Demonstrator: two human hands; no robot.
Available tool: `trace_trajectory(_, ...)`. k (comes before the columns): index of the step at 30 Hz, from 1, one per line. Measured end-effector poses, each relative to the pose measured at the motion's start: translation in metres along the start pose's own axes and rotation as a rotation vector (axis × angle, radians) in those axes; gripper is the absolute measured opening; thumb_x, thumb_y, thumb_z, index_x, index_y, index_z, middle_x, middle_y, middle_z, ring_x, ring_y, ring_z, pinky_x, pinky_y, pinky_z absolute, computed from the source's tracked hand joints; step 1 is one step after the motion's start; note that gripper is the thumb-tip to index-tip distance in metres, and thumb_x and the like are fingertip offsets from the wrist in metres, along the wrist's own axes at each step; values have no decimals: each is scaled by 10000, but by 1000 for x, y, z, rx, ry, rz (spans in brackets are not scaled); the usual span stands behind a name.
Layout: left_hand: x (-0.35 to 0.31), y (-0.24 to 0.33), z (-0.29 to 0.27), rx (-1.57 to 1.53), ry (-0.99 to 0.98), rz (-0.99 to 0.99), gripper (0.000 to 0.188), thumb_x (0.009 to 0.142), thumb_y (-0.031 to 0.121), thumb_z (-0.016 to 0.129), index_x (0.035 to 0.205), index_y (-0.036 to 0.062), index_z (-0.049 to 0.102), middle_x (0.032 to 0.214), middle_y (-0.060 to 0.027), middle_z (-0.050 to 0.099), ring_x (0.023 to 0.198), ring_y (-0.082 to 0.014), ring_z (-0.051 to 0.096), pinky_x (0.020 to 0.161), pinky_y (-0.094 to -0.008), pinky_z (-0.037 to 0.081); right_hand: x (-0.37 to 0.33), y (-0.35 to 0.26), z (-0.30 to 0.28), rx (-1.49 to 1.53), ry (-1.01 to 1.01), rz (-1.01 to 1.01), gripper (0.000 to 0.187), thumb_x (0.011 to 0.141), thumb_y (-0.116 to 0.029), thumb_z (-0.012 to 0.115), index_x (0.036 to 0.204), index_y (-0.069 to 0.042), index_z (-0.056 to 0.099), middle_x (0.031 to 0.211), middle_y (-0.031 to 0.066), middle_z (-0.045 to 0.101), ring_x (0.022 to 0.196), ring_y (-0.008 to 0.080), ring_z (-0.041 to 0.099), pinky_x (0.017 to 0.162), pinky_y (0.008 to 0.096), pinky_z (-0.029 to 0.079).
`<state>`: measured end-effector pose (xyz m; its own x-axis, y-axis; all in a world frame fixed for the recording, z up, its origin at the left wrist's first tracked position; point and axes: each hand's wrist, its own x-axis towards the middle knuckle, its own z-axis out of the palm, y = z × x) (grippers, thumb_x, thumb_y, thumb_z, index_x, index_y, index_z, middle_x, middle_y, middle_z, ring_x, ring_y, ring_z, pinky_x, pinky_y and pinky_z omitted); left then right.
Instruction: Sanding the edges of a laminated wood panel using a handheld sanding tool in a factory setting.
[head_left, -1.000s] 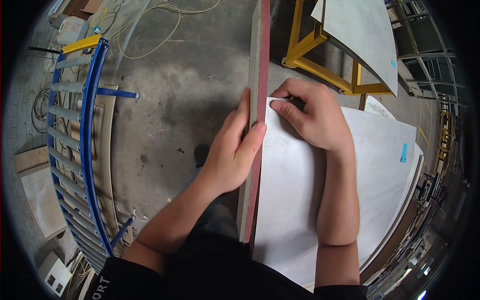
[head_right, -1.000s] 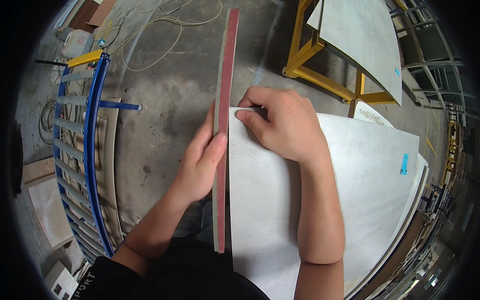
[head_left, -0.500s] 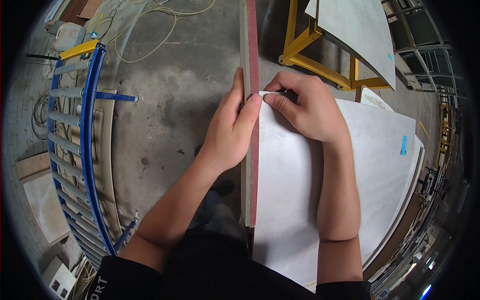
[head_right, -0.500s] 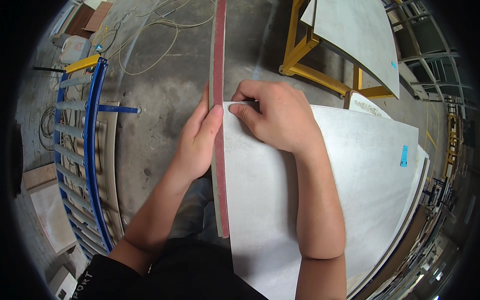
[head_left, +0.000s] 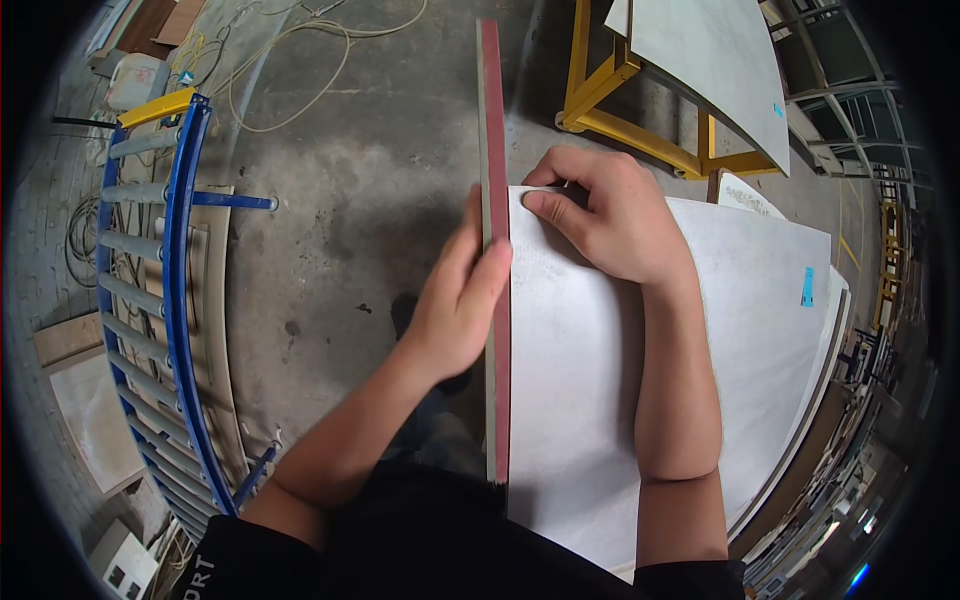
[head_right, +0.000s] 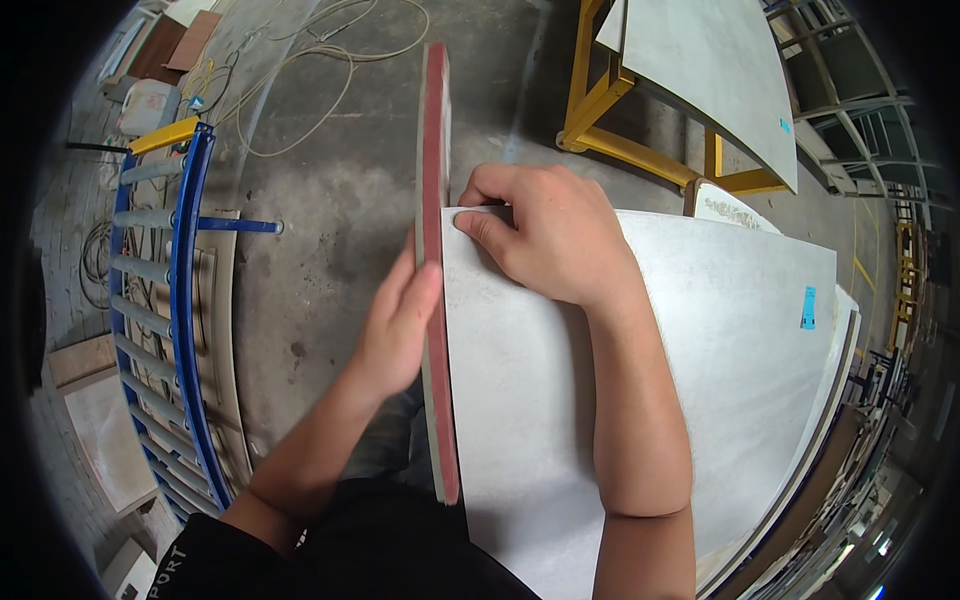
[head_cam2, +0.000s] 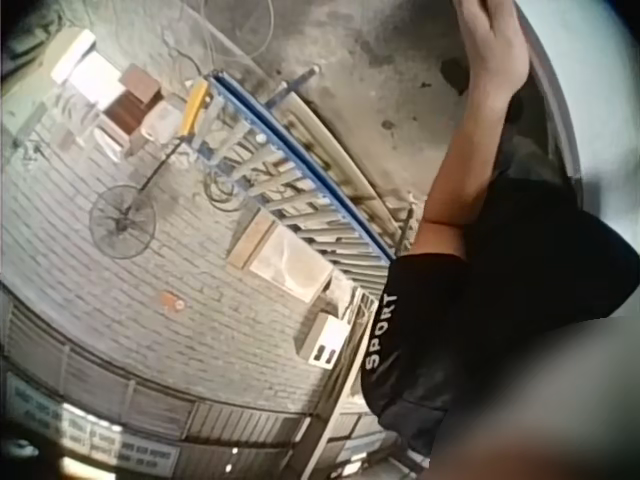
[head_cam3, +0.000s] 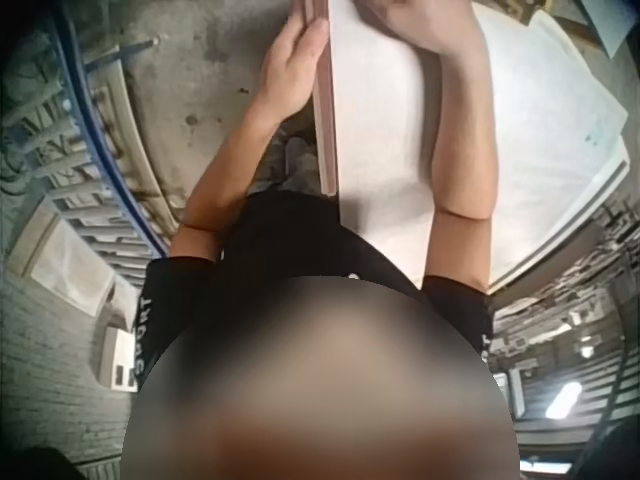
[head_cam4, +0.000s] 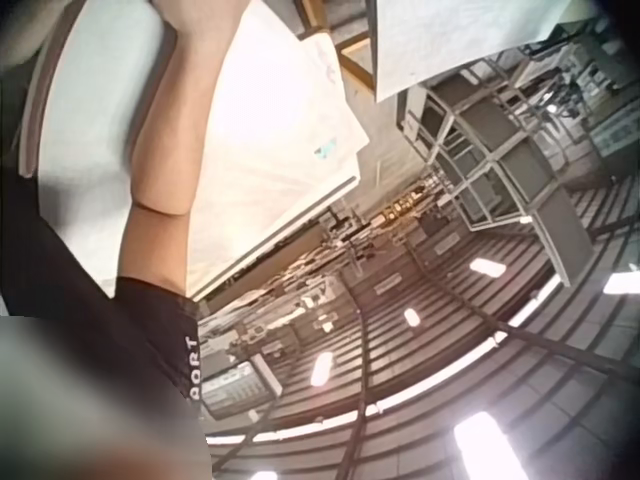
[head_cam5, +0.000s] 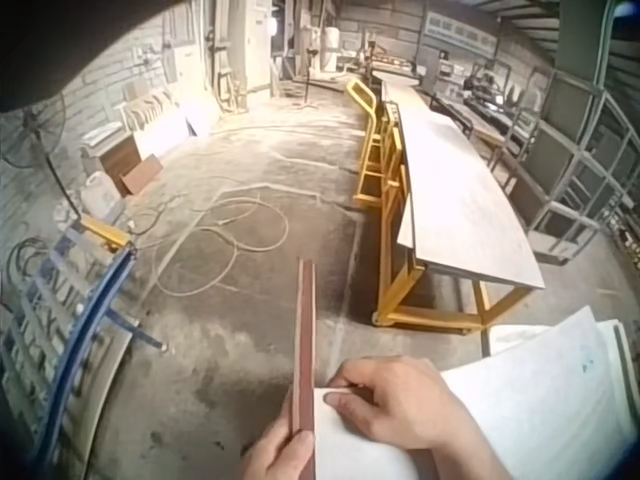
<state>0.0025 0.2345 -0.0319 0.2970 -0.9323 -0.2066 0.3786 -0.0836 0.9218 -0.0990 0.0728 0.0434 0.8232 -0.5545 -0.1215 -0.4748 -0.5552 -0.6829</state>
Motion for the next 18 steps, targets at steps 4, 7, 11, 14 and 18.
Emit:
trace_trajectory(4, -31, -13, -10, 139, -21, 24, 593, 1027, 174, 442, 1523, -54, 211, 1520, -204, 366, 1431, -254, 323, 1160, -341, 238, -3, 0, -2, 28, -5, 4, 125, 860, -136, 699, 917, -28, 675, 752, 105, 643, 669, 213, 582, 645, 326, 469)
trace_trajectory(7, -43, -19, -33, 98, 108, -156, 582, 1036, 204, 473, 1544, 31, 248, 1250, -52, 556, 965, -87, 544, 870, -222, 445, -2, -5, -4, 18, -33, 34, 121, 872, -130, 693, 923, -23, 671, 766, 98, 647, 685, 204, 591, 658, 320, 473)
trace_trajectory(11, -56, -25, -72, -33, 210, -385, 571, 1041, 239, 470, 1557, 107, 262, 868, 65, 500, 724, -24, 438, 656, -183, 419, 1, -1, 2, 15, -34, -7, 145, 883, -132, 684, 962, -11, 666, 830, 98, 662, 742, 197, 604, 709, 295, 481)
trace_trajectory(14, -70, -42, -97, 20, 239, -395, 570, 1040, 240, 468, 1559, 126, 263, 845, 66, 491, 685, -27, 445, 614, -192, 421, -1, -2, -1, -3, -45, 7, 156, 891, -113, 661, 1000, -1, 668, 863, 98, 667, 778, 186, 608, 738, 280, 477)
trace_trajectory(18, -89, -58, -113, 39, 264, -385, 574, 1036, 216, 462, 1561, 120, 251, 812, 64, 470, 667, -33, 449, 604, -204, 428, 2, -3, 2, 9, -76, 23, 172, 882, -95, 630, 1009, 14, 670, 861, 98, 663, 789, 174, 609, 740, 280, 471)
